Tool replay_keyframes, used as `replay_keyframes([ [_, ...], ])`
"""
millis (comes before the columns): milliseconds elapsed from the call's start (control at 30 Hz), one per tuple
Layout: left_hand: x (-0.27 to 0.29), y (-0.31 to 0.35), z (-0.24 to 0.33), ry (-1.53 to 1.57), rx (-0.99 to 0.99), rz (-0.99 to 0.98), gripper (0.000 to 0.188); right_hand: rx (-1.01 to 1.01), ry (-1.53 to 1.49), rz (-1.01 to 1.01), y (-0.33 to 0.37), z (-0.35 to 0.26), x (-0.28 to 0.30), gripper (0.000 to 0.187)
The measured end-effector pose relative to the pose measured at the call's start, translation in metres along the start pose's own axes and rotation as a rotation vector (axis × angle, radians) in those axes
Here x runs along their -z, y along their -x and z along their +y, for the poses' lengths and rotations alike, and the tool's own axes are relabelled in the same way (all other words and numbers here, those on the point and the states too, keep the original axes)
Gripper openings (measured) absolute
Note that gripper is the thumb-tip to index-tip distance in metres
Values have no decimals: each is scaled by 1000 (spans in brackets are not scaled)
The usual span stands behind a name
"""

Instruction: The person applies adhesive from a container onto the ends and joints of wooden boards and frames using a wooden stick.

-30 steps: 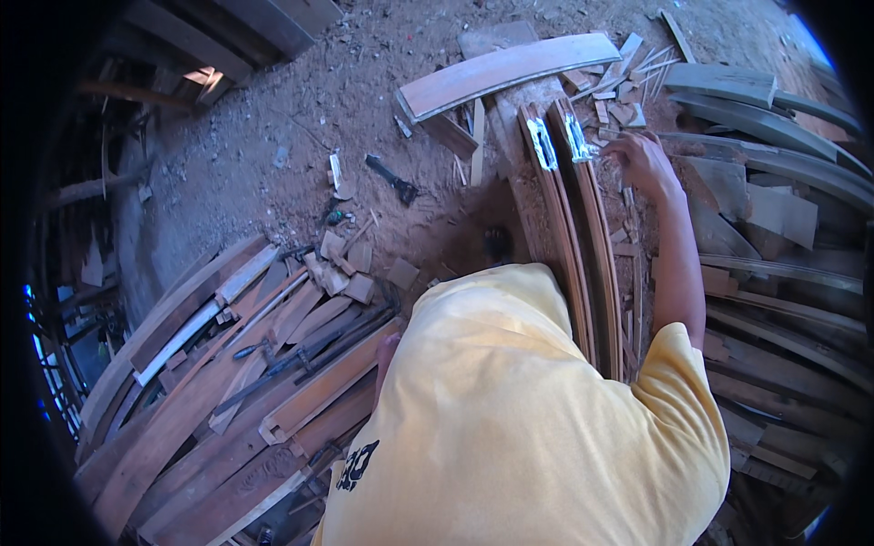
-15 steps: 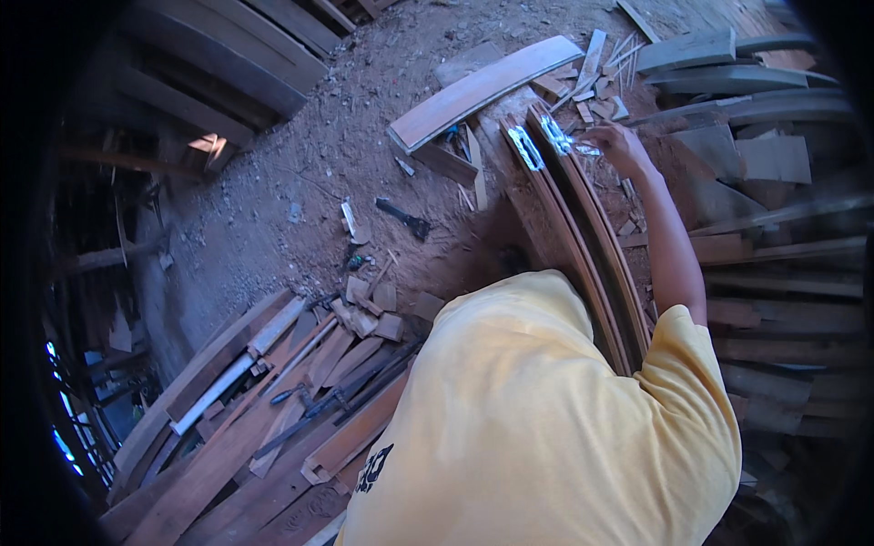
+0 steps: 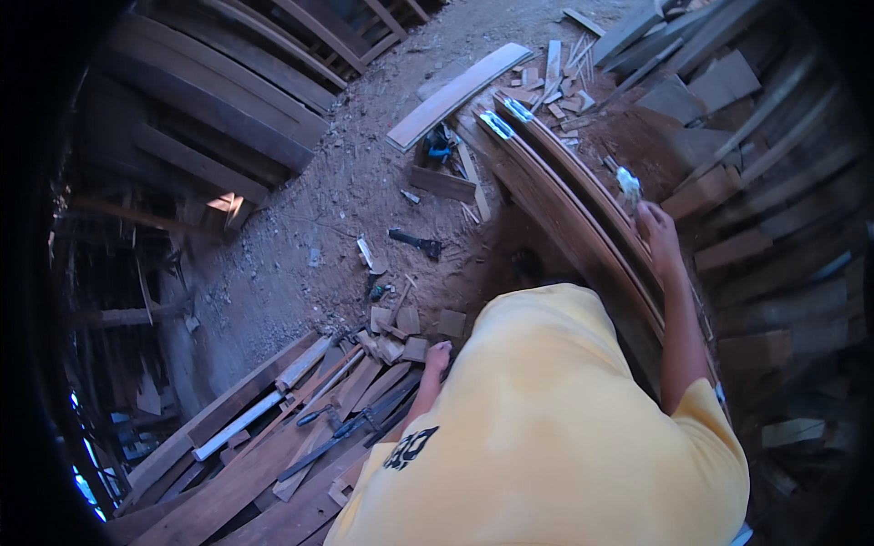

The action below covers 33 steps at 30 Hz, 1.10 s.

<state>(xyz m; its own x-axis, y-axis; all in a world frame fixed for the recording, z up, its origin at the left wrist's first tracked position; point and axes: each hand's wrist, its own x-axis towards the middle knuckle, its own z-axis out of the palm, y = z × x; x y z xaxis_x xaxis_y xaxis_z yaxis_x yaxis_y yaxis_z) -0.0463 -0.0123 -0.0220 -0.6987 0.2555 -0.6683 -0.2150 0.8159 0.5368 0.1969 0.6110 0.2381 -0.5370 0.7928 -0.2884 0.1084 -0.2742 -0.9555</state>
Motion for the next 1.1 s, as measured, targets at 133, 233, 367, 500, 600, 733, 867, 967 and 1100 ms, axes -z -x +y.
replay_keyframes([
  [133, -31, 30, 43, -350, -78, -162, 39, -66, 199, 92, 141, 7, 45, 35],
  [233, -59, 44, 35, -472, -158, -196, 40, -47, 337, 165, 217, 23, 72, 32],
  [367, -98, 79, 51, -730, -184, -311, 42, -97, 664, 247, 292, 51, 113, 33],
  [500, -125, 94, 58, -888, -247, -368, 40, -145, 751, 427, 350, 68, 151, 41],
  [600, -139, 85, 51, -911, -240, -433, 41, -189, 690, 505, 378, 85, 184, 45],
  [733, -165, 68, 62, -875, -211, -436, 40, -144, 749, 628, 411, 82, 219, 49],
  [867, -192, 96, 109, -992, -307, -342, 43, -135, 804, 735, 442, 97, 269, 48],
  [967, -215, 124, 148, -1084, -351, -287, 45, -105, 807, 749, 468, 103, 310, 45],
  [1100, -274, 167, 196, -755, -422, -5, 50, 10, 910, 798, 509, 126, 379, 44],
])
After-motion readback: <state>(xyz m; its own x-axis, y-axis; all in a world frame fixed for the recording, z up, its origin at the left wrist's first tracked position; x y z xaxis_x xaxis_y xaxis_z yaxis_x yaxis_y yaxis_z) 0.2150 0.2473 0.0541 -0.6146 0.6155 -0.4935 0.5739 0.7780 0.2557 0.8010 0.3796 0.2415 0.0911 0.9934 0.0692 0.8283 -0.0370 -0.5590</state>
